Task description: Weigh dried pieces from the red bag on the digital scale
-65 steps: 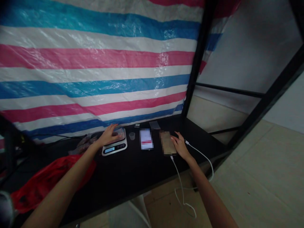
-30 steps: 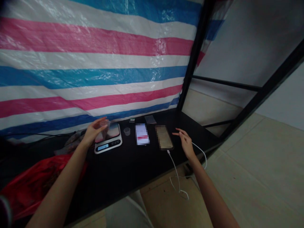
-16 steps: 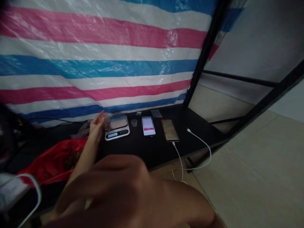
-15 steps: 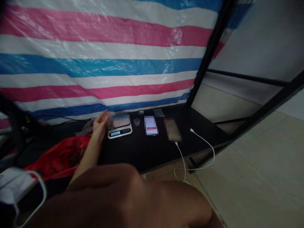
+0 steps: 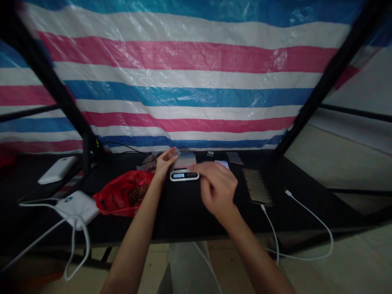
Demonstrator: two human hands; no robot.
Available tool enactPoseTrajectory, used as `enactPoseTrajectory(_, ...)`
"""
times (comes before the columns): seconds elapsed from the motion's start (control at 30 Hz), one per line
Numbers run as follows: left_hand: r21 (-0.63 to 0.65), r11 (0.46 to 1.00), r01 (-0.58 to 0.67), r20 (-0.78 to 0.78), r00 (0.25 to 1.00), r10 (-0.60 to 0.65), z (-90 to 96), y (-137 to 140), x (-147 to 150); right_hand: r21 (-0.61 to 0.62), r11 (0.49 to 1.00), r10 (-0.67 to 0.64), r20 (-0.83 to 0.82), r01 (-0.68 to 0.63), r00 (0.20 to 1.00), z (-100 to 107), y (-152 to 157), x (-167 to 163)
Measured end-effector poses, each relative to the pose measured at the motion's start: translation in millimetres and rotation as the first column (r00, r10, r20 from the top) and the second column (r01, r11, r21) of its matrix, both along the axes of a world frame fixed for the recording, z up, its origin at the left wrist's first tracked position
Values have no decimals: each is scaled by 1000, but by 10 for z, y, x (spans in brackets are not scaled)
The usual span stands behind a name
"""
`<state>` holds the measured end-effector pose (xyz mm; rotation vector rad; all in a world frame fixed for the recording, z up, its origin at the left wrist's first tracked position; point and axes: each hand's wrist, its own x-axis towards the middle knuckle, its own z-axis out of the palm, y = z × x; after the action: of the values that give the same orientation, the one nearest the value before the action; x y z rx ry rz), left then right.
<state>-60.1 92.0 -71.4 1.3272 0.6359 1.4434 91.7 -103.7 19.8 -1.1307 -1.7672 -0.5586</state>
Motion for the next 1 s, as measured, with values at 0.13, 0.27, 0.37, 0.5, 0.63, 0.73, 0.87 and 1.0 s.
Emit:
enactPoseTrajectory(0.13,14,1000,23,5,1000,-23,61,-44,-8,-375,836,-381,132,402,915,-453,833,341)
enactPoseTrajectory(0.27,22,1000,1,29,1000,-1,99,-77,42,-506,661,-450,323,554,832,-872,1232,565)
enactPoseTrajectory(0.37,71,997,21,-20,1000,-19,51,-34,151,-529,654,-423,336,541,841,-963,1316,572)
enactPoseTrajectory(0.5,177,982,-72,-219,970,111,-52,121,327,-621,634,-392,255,460,884,-993,1372,593)
enactPoseTrajectory(0.63,279,956,-94,-505,832,229,-73,256,441,-627,744,-311,-19,231,950,-1063,1415,710)
enactPoseTrajectory(0.73,341,937,-70,-684,665,299,-67,281,505,-600,800,-207,-239,23,949,-1071,1392,768)
enactPoseTrajectory(0.87,367,930,-20,-763,566,313,-19,222,594,-546,836,-163,-327,-45,931,-993,1268,756)
enactPoseTrajectory(1.0,398,905,-148,-622,682,385,220,-40,474,-488,867,-89,-344,-97,935,-871,1123,680)
